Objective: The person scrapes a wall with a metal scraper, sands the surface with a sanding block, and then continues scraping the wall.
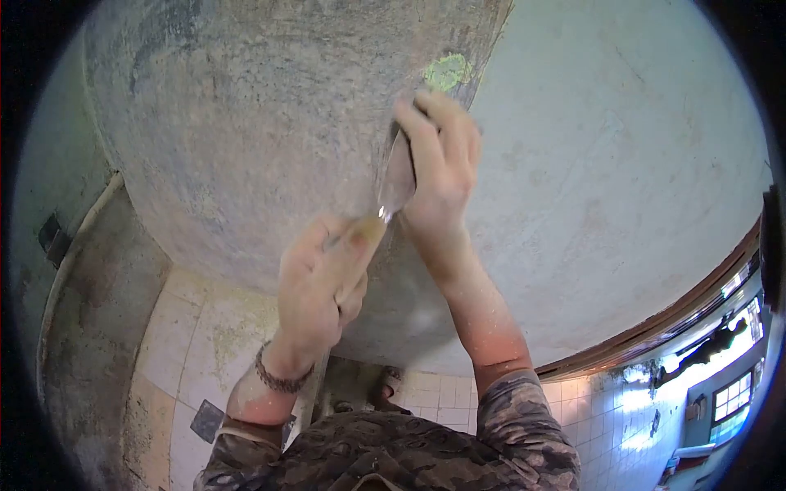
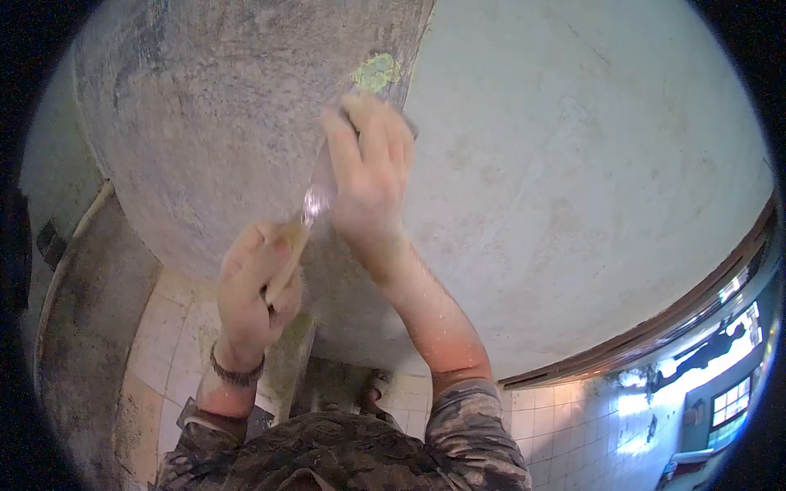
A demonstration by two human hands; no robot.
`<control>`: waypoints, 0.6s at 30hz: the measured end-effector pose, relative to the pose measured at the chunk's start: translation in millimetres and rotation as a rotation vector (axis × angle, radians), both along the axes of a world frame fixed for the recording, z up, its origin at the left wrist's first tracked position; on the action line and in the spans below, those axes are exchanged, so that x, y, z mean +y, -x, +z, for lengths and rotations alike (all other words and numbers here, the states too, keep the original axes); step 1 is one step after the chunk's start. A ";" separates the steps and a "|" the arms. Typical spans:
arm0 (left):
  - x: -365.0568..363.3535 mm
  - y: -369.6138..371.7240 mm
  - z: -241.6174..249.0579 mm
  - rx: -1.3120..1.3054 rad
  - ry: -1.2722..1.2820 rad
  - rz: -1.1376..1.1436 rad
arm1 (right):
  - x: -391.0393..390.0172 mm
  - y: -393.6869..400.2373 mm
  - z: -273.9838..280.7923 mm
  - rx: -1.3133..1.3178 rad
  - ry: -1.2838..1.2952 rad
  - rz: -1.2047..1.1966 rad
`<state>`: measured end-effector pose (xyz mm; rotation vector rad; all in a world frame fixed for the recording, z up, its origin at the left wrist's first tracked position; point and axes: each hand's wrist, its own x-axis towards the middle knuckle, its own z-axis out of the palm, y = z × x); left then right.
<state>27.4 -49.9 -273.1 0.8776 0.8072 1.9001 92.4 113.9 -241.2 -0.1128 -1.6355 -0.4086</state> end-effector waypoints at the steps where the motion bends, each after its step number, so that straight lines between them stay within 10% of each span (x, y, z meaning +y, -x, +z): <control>1: 1.1 -2.0 2.1 -0.036 -0.011 0.015 | -0.9 -1.0 1.5 -0.005 0.004 0.001; 18: -2.8 5.8 -2.0 0.031 -0.050 0.031 | -4.0 7.8 0.5 0.036 0.029 -0.013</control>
